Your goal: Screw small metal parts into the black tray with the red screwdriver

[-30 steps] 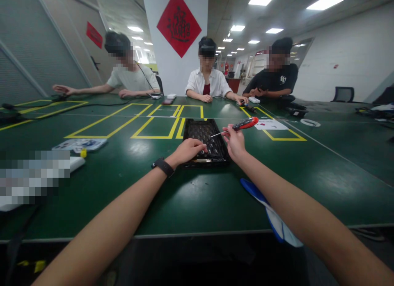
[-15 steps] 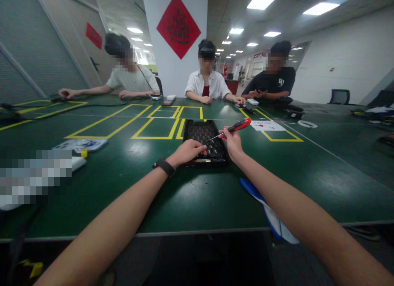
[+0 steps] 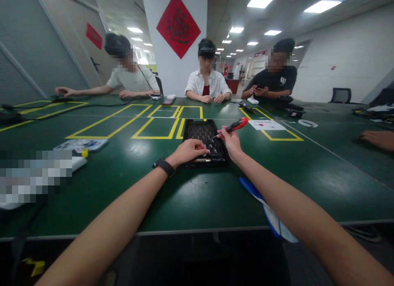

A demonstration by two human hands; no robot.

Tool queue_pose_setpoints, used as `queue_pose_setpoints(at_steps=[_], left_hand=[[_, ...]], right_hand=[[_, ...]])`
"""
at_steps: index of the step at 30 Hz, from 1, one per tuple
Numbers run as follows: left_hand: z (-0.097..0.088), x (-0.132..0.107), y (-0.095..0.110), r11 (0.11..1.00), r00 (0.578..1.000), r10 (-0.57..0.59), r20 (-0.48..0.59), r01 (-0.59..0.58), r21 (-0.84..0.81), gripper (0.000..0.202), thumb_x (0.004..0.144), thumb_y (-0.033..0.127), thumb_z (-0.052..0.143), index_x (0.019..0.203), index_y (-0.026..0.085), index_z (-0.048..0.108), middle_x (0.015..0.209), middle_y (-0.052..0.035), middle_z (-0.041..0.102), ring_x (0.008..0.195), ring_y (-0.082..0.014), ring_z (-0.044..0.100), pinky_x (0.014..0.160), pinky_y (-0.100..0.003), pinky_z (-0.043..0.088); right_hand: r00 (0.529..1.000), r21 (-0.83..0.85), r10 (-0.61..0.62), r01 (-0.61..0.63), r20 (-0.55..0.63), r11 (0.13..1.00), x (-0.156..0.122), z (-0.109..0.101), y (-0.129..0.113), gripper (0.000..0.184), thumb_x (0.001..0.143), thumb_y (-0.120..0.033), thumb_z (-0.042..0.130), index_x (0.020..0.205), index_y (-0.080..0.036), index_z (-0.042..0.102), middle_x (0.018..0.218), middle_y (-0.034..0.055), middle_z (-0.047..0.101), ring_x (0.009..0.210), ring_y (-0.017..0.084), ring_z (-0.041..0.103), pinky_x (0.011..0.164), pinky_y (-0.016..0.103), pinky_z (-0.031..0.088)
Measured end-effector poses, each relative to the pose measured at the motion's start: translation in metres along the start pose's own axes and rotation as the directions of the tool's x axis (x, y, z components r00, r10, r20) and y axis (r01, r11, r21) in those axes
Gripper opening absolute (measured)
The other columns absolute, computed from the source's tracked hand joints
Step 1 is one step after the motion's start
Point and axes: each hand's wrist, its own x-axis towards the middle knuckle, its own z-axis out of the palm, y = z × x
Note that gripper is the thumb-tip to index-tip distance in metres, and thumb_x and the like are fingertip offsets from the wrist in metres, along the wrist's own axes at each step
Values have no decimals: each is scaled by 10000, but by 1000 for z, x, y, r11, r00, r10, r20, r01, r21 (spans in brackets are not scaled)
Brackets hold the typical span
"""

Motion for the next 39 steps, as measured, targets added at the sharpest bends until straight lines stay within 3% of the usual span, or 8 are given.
queue_pose_setpoints(at_steps=[13, 26, 39], left_hand=[[0, 0, -1, 1000, 999, -9, 51, 8, 2, 365, 607, 502, 681, 755, 168, 681, 670, -22, 654, 567, -110, 539, 520, -213, 365], [2, -1, -2, 1000, 1000, 13, 29, -12, -7, 341, 628, 477, 680, 729, 152, 695, 639, -31, 655, 549, -112, 539, 510, -215, 363], [1, -2, 0, 1000, 1000, -9, 27, 10, -11, 343, 629, 479, 677, 731, 152, 694, 643, -35, 652, 550, -115, 537, 511, -223, 362]], right_hand=[[999, 55, 30, -28, -41, 998, -2, 0, -4, 196, 775, -268, 559, 938, -171, 509, 772, -17, 644, 614, 66, 592, 691, 224, 459], [991, 113, 72, -59, -110, 992, 0, -1, -5, 185, 775, -303, 559, 893, -176, 498, 708, -31, 625, 546, 60, 559, 626, 209, 445], [989, 70, 42, -32, -139, 997, 1, -3, -3, 186, 773, -332, 557, 864, -183, 495, 650, -48, 608, 483, 54, 532, 545, 191, 437]])
